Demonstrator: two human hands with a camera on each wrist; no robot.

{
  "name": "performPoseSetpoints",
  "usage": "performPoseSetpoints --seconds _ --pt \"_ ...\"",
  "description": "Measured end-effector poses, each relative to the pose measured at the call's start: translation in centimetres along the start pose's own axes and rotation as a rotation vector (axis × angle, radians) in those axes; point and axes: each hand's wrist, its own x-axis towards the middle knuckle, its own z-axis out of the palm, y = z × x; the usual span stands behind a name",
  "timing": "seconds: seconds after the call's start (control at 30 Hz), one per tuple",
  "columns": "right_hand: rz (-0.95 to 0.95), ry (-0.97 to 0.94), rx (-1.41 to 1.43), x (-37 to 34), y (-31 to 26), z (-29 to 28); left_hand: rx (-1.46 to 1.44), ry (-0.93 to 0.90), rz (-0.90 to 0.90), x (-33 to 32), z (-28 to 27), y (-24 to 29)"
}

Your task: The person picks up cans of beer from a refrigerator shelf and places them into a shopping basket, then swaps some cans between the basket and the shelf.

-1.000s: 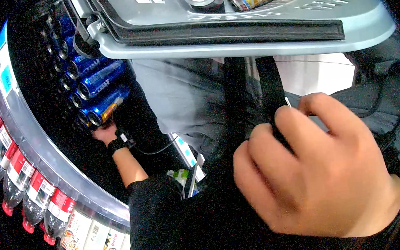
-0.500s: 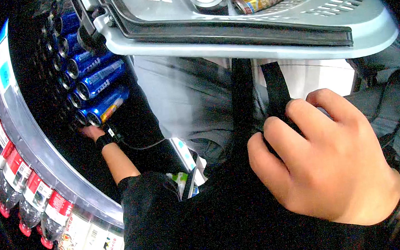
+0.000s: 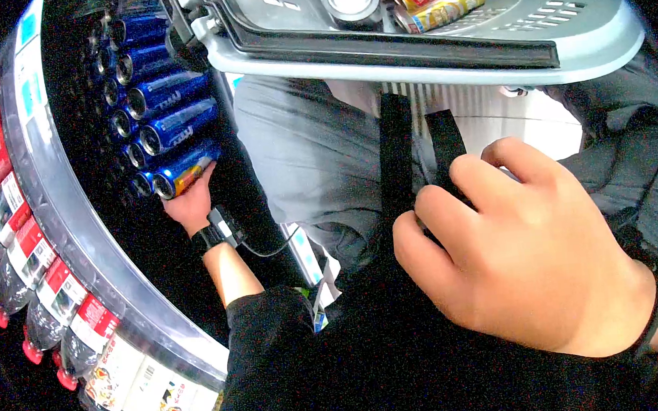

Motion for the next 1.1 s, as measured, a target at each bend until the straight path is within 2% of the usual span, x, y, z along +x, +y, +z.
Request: performPoseSetpoints --seconds 0.07,0.1,0.17,0.27,0.3,0.33,0.4,0.47,0.53,0.57,0.6,0.67,0.7,0.73,0.8,0.83,0.87,1.1 --pt "-0.01 0.014 -0.016 0.1 -0.1 0.1 -0.186 -0.07 -0.089 1.3 -1.3 -0.2" --pt "-0.018 0.023 -0.028 0.1 -0.2 0.1 -0.192 -0.076 -0.087 1.0 -0.7 -0.1" --pt "-0.025 0.011 -0.035 0.1 -0.3 0.0 -0.175 -0.068 -0.04 0.4 0.8 0.1" --pt "-0.063 0.016 -0.034 0.3 -0.4 -0.4 -0.206 -0.111 -0.033 1.5 -0.3 -0.2" --pt "-0.081 0.048 -0.025 0.3 -0.1 -0.4 -0.034 -0.054 0.059 0.0 1.7 0.1" --pt "-0.094 0.08 -0.017 0.4 -0.1 -0.3 -0.244 -0.086 -0.066 1.6 -0.5 0.2" --pt "-0.1 0.145 -0.076 0.4 -0.1 -0.1 0.324 -0.149 0.285 4.0 -3.9 -1.8" --pt "-0.112 0.185 -0.073 0.3 0.0 0.0 0.305 -0.141 0.317 3.9 -4.0 -1.9" --pt "-0.126 0.208 -0.091 0.6 0.3 -0.7 -0.097 -0.002 0.154 2.1 -0.6 -1.2" --pt "-0.158 0.233 -0.083 0.8 0.5 -1.0 -0.172 0.01 0.116 1.6 0.0 -0.9" --pt "-0.15 0.232 -0.101 1.0 0.7 -1.3 -0.147 0.001 0.124 1.6 0.0 -1.0" --pt "-0.182 0.291 -0.114 1.3 0.8 -2.0 0.103 -0.02 0.203 1.0 -0.1 -1.5" --pt "-0.179 0.29 -0.132 1.4 0.9 -2.4 0.407 -0.126 0.353 0.6 -0.8 -2.5" --pt "-0.173 0.285 -0.148 1.5 1.0 -2.6 0.076 -0.06 0.151 0.7 -1.2 -2.2" --pt "-0.169 0.334 -0.141 1.8 1.3 -2.7 -0.431 0.092 -0.056 -0.2 -1.6 -2.5" --pt "-0.163 0.333 -0.153 2.0 1.5 -2.8 -0.439 0.202 -0.116 -2.3 0.3 -2.1" --pt "-0.162 0.329 -0.165 2.1 1.6 -2.9 -0.425 0.226 -0.118 -3.1 0.5 -2.3" --pt "-0.115 0.323 -0.188 3.0 3.1 -5.1 -0.097 0.13 0.045 -9.8 4.0 -3.7"
